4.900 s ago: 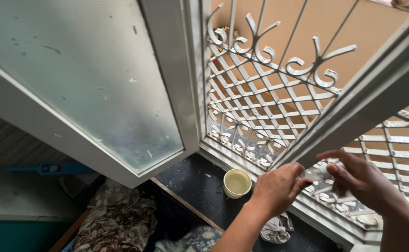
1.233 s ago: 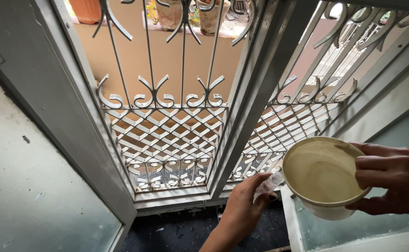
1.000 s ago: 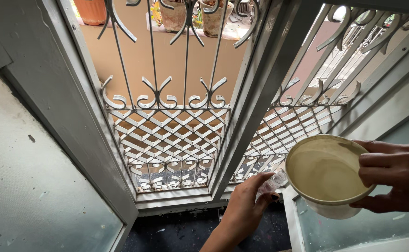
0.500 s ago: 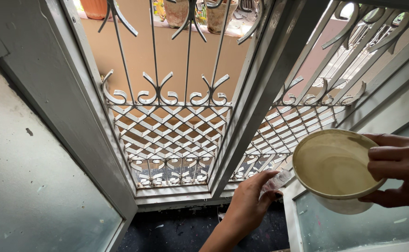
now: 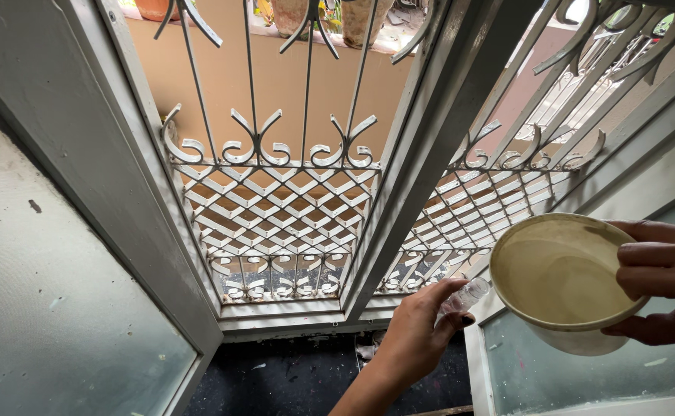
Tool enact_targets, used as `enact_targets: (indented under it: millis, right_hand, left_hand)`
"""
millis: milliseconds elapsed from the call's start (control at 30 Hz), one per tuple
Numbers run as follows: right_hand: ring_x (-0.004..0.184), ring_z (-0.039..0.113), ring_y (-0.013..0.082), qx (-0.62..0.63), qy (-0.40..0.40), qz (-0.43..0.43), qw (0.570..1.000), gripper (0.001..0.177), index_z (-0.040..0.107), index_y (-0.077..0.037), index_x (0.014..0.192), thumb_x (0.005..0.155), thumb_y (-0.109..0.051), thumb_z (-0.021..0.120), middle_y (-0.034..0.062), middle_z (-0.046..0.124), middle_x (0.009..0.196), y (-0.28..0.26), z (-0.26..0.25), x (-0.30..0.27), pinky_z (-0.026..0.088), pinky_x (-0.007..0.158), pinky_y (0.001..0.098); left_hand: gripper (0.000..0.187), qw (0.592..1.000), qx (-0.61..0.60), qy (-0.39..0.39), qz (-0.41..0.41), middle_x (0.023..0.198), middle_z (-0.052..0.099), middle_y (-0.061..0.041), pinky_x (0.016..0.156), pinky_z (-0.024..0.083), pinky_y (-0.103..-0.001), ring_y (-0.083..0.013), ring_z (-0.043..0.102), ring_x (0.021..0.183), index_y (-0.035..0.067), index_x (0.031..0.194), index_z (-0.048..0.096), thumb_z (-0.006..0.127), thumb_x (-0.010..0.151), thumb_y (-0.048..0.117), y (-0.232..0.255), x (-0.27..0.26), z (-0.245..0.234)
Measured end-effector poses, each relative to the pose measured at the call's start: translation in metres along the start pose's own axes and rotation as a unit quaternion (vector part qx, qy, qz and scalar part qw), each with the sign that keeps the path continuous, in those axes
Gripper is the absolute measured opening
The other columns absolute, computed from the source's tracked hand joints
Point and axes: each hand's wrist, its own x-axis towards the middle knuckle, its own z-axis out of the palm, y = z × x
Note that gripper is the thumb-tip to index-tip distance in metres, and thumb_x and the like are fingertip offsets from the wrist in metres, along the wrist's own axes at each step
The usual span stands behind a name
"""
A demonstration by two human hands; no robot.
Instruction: The person cleans a metal window grill using a cloth and a liquid solution from a small bowl. They repeatedly dip the cloth into the bowl, apply the solution to the grill, and wipe the metal bars and decorative elements.
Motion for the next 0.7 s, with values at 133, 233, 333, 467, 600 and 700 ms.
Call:
enact_targets:
  millis: [133,233,333,467,600,700]
  right_hand:
    - [0.078,0.08,0.0104,0.011,0.009,0.0,1.0,0.039,0.071,-0.029,0.069,0.067,-0.058,0.097,-0.0106,0.07,0.065,0.001,-0.001,-0.002,0.046,0.109,0.0553]
    - [0.075,0.079,0.0086,0.014,0.001,0.009,1.0,0.04,0.071,-0.029,0.069,0.067,-0.059,0.098,-0.0096,0.069,0.065,0.003,-0.003,-0.002,0.046,0.111,0.0566]
    - [0.073,0.078,0.01,0.003,0.026,0.004,1.0,0.04,0.071,-0.029,0.067,0.066,-0.058,0.098,-0.0088,0.068,0.064,0.003,-0.004,0.0,0.048,0.11,0.055]
    - [0.069,0.077,0.01,-0.001,0.018,-0.012,1.0,0.04,0.072,-0.028,0.067,0.065,-0.058,0.097,-0.0082,0.068,0.062,0.007,-0.008,0.002,0.047,0.107,0.0565]
    - [0.066,0.076,0.0077,-0.002,0.038,-0.015,0.999,0.039,0.072,-0.028,0.067,0.065,-0.059,0.096,-0.0089,0.067,0.062,0.011,-0.007,-0.001,0.048,0.108,0.0562]
    - [0.066,0.076,0.0058,0.001,0.029,-0.011,1.0,0.041,0.071,-0.029,0.065,0.066,-0.061,0.097,-0.01,0.067,0.061,0.017,-0.005,-0.006,0.049,0.109,0.0556]
  left_hand:
    - [0.043,1.0,0.003,0.0,0.005,0.11,0.074,-0.012,0.086,0.057,-0.039,-0.0215,0.072,0.097,0.009,0.138,0.061,0.065,0.095,0.009,0.0,0.001,0.001]
    - [0.041,1.0,0.018,-0.008,-0.011,0.107,0.074,-0.014,0.084,0.056,-0.041,-0.0241,0.072,0.094,0.01,0.136,0.062,0.066,0.095,0.01,-0.001,0.001,0.002]
    - [0.042,1.0,0.014,0.009,0.016,0.111,0.073,-0.015,0.087,0.055,-0.042,-0.0259,0.072,0.098,0.008,0.137,0.062,0.066,0.095,0.008,-0.005,0.001,0.004]
    - [0.042,0.999,0.021,0.023,0.036,0.114,0.073,-0.015,0.088,0.055,-0.043,-0.0269,0.071,0.099,0.007,0.136,0.063,0.067,0.094,0.008,-0.008,0.003,0.006]
    - [0.042,1.0,0.015,0.01,0.011,0.11,0.074,-0.013,0.087,0.056,-0.04,-0.0237,0.071,0.097,0.01,0.137,0.063,0.065,0.095,0.01,-0.008,0.005,0.007]
    - [0.042,1.0,0.02,0.003,-0.003,0.109,0.074,-0.013,0.084,0.055,-0.041,-0.0233,0.07,0.093,0.01,0.136,0.063,0.068,0.095,0.013,-0.007,0.005,0.008]
